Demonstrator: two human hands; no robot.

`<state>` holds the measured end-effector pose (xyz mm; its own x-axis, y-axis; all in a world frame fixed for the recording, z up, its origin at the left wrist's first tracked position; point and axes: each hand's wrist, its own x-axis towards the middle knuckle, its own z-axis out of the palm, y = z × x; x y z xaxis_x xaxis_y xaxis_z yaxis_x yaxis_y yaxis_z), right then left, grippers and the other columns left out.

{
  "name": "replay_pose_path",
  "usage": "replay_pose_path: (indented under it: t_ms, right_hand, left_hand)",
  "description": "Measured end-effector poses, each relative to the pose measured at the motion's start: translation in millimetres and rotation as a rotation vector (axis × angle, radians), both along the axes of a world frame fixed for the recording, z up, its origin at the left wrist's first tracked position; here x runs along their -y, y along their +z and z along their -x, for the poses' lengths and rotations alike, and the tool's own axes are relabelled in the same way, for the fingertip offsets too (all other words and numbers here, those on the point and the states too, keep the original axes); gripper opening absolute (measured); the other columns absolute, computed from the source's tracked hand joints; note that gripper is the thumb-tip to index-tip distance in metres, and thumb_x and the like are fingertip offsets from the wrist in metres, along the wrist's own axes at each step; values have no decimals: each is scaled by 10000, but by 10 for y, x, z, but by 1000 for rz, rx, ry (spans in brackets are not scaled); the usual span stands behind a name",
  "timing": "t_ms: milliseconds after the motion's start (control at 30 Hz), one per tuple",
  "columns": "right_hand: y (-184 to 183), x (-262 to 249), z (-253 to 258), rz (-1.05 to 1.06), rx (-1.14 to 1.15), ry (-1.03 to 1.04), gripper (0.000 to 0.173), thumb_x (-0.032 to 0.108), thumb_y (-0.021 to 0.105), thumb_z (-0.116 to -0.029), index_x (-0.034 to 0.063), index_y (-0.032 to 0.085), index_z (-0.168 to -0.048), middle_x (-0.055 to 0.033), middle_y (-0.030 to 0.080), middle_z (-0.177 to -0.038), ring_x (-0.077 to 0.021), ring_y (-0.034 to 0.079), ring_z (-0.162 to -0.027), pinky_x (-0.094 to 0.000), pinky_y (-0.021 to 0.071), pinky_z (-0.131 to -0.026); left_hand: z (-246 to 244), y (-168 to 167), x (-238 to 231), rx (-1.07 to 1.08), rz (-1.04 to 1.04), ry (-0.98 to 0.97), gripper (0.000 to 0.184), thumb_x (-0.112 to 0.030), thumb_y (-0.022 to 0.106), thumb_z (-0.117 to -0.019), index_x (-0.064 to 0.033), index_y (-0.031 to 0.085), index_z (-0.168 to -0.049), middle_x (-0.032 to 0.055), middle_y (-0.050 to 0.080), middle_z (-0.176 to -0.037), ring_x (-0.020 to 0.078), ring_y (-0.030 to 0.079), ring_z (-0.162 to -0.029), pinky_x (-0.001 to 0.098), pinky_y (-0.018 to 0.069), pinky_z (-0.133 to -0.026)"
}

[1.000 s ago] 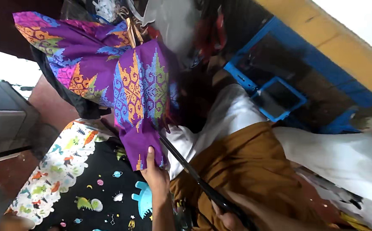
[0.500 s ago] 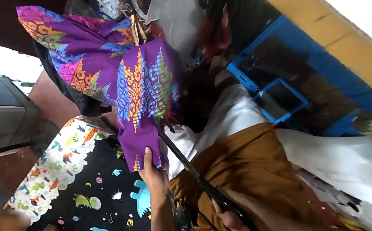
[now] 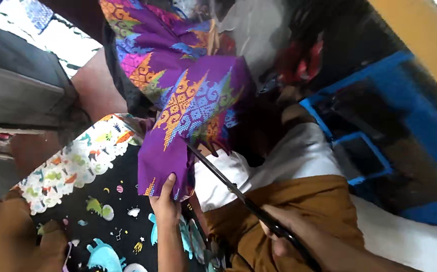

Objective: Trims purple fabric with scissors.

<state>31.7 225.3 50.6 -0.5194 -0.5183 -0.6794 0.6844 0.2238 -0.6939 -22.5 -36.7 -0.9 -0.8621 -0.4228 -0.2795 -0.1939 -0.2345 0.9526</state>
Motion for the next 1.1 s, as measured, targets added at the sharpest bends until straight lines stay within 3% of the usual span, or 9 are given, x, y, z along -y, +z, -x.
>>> replay_pose_path:
  t_ms: [67,133,333,533,733,900,1000,1100]
  right_hand:
    - [-172,-34,-57,38,-136,13,616,610,641,-904,10,595,-1038,1,575,-776,-33,554,-634,-222,491,-587]
    - [-312,-34,-101,49,-216,20,692,753,599,-827,84,601,-1001,62,563,-733,18,540,-617,-176,465,-555]
    - [-376,-72,-85,32,-277,48,641,689,626,-851,63,614,-989,47,576,-712,12,532,-592,-183,461,-535]
    - [-499,-233,187,8,-341,177,775,843,564,-765,107,637,-997,72,549,-693,20,500,-582,-190,435,-513]
    - [-389,-442,987,-40,-353,432,766,882,594,-706,175,646,-997,122,564,-725,55,515,-617,-155,450,-544]
    - [-205,-368,1677,-111,-466,687,773,843,600,-741,126,631,-1028,97,564,-770,39,516,-672,-180,449,-598]
    - [-162,-239,1960,-158,-505,772,754,821,630,-738,135,638,-1049,90,581,-785,27,531,-693,-210,466,-620]
    - [-125,-133,2167,-177,-518,801,702,811,680,-699,184,655,-1015,130,581,-750,62,530,-659,-163,454,-587]
  left_hand:
    - [-6,47,55,3,10,1,159,11,551,-916,-67,584,-1051,-15,761,-840,89,742,-756,287,640,-699]
    - [-9,79,88,19,14,12,187,7,567,-902,-69,555,-1072,-25,756,-845,88,741,-767,292,641,-709]
    - [-35,87,288,26,7,9,206,8,590,-891,-68,557,-1080,-19,760,-858,93,744,-784,299,643,-728]
    - [-89,117,542,32,77,-91,264,-1,654,-855,-94,571,-1089,-62,764,-893,66,741,-829,283,637,-776]
    - [-58,100,859,15,111,-288,301,-47,736,-828,-171,648,-1088,-105,767,-940,37,730,-884,267,623,-835]
    - [18,-15,1047,-21,175,-415,370,-154,817,-796,-228,668,-1126,-150,753,-984,6,714,-920,251,613,-856]
    - [15,-3,1091,-20,191,-417,390,-124,813,-788,-230,669,-1134,-159,749,-991,-4,710,-923,242,610,-858]
    - [-8,2,1163,11,206,-418,390,-87,805,-773,-215,674,-1118,-155,748,-970,-14,707,-901,227,610,-835]
